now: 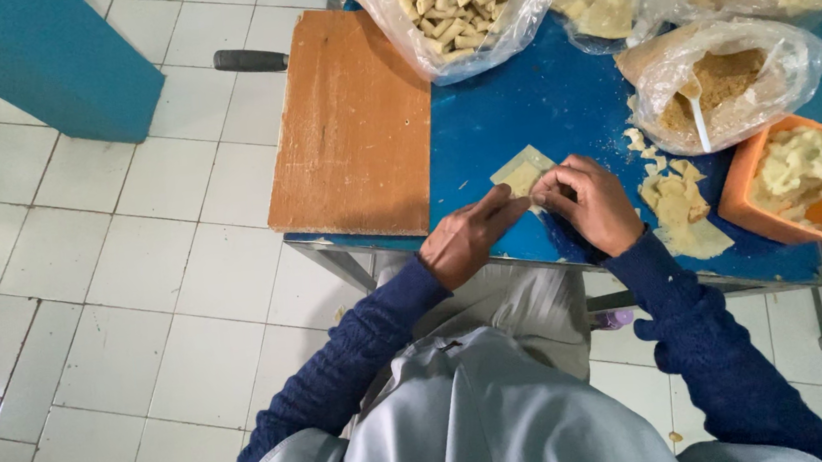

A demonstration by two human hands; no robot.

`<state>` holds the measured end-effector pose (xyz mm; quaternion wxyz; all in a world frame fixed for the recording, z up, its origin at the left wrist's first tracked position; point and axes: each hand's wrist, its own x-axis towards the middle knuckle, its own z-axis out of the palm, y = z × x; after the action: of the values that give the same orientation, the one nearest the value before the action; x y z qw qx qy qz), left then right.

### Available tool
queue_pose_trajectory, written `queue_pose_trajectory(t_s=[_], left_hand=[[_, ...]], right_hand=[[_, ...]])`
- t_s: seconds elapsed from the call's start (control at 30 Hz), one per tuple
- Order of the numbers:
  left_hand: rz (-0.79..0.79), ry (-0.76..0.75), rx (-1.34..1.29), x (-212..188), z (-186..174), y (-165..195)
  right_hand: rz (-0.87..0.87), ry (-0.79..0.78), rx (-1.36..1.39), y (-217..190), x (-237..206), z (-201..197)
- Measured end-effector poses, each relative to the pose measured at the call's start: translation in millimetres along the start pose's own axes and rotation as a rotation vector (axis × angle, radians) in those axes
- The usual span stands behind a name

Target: The person folds small square dough pieces around a spoonful of brown filling and stacks the folded pieces into a layered diamond pattern on the table. When a stack is complete, the person places the finished piece into a plastic bag filled with similar rolled snacks.

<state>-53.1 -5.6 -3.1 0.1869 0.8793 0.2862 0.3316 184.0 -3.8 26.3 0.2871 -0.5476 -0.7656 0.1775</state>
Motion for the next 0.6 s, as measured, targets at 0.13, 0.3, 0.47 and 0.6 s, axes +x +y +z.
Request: queue_pose_trajectory(t_s=[0.13, 0.3, 0.47, 0.6], left_hand=[[0.112, 0.063, 0.149, 0, 7, 0], [0.136, 0.052, 0.165, -5, 11, -4], [0.051, 0.065, 0.040, -6, 4, 3], [-0.008, 0.068, -0.054, -2, -6, 12]], right_hand=[[-0.048, 0.020, 0.026, 2, 0, 0], [-0.030, -0.013, 0.031, 5, 2, 1], [-0.003, -0.009, 0.042, 5, 1, 2], [-0.004, -0.006, 0.034, 4, 2, 1]])
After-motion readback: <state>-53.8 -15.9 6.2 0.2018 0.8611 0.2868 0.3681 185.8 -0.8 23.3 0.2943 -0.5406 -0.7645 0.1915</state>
